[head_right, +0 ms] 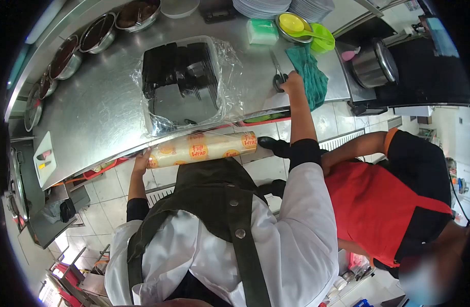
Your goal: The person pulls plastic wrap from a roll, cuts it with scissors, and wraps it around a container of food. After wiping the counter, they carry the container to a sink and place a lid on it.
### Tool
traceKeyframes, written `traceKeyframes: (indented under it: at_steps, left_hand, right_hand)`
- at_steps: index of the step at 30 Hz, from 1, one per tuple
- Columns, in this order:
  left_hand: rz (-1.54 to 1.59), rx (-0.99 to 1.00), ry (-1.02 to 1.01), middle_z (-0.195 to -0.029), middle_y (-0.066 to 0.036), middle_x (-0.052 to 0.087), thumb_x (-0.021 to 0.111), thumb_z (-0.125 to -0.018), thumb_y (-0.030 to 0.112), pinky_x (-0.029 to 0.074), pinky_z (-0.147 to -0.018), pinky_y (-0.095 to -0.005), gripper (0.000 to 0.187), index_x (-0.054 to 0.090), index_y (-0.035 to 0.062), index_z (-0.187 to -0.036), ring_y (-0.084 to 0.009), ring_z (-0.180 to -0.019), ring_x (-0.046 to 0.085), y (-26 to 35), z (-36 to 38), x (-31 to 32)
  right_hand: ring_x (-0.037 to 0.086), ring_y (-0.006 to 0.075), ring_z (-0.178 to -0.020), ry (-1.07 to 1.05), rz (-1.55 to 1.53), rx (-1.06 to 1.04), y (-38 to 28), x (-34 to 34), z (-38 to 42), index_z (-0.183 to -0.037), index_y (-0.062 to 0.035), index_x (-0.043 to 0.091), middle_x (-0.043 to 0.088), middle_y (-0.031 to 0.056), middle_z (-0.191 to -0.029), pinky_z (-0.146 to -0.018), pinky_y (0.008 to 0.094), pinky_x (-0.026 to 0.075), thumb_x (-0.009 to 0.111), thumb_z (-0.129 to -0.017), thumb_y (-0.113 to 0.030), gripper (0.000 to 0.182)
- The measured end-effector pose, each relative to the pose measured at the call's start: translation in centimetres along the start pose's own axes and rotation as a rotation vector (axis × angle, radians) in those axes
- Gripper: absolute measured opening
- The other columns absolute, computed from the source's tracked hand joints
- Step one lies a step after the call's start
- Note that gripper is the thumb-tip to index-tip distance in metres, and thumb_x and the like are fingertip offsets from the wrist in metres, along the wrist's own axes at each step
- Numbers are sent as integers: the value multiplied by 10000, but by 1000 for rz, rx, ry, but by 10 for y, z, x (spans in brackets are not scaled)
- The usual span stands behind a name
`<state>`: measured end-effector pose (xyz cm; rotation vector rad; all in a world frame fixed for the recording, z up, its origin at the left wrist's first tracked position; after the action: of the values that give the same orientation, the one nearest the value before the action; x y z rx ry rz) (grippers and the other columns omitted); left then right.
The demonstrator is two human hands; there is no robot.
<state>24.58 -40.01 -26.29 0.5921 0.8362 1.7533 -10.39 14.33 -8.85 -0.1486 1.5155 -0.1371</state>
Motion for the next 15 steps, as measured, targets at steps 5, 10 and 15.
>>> traceKeyframes:
  at_steps: [5, 10, 15]
  left_hand:
    - [22, 67, -41, -851, -76, 617, 642, -784, 337, 502, -531, -276, 397, 579, 9, -999, -135, -695, 604, 7, -1, 7]
    - [1, -29, -69, -890, -67, 615, 642, -784, 343, 495, -620, -267, 445, 559, -11, -1041, -131, -731, 599, 0, -3, 5]
    - [-24, 3, -67, -959, -78, 599, 635, -791, 334, 486, -644, -264, 489, 518, -24, -1102, -128, -776, 594, -7, -7, 0]
  right_hand:
    - [606, 274, -730, -363, 43, 229, 9, 3, 11, -718, 27, 598, 614, 174, -809, -642, 332, 496, 762, -519, -177, 329]
    - [550, 132, -704, -778, -1067, 37, 66, 14, 79, -828, -1, 590, 577, 49, -754, -661, 278, 452, 692, -648, -73, 219]
    - [551, 127, -809, -1030, -1635, 218, 22, 9, 221, -958, -12, 538, 560, 35, -863, -727, 264, 435, 645, -667, 0, 310]
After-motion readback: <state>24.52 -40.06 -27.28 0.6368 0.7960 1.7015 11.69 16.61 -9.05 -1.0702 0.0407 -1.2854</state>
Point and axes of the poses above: each hand's wrist, its own z-axis away from the middle knuckle, its own x-axis out of the palm, y = z × x, the point moved 3 cm from there along -z, towards the middle knuckle
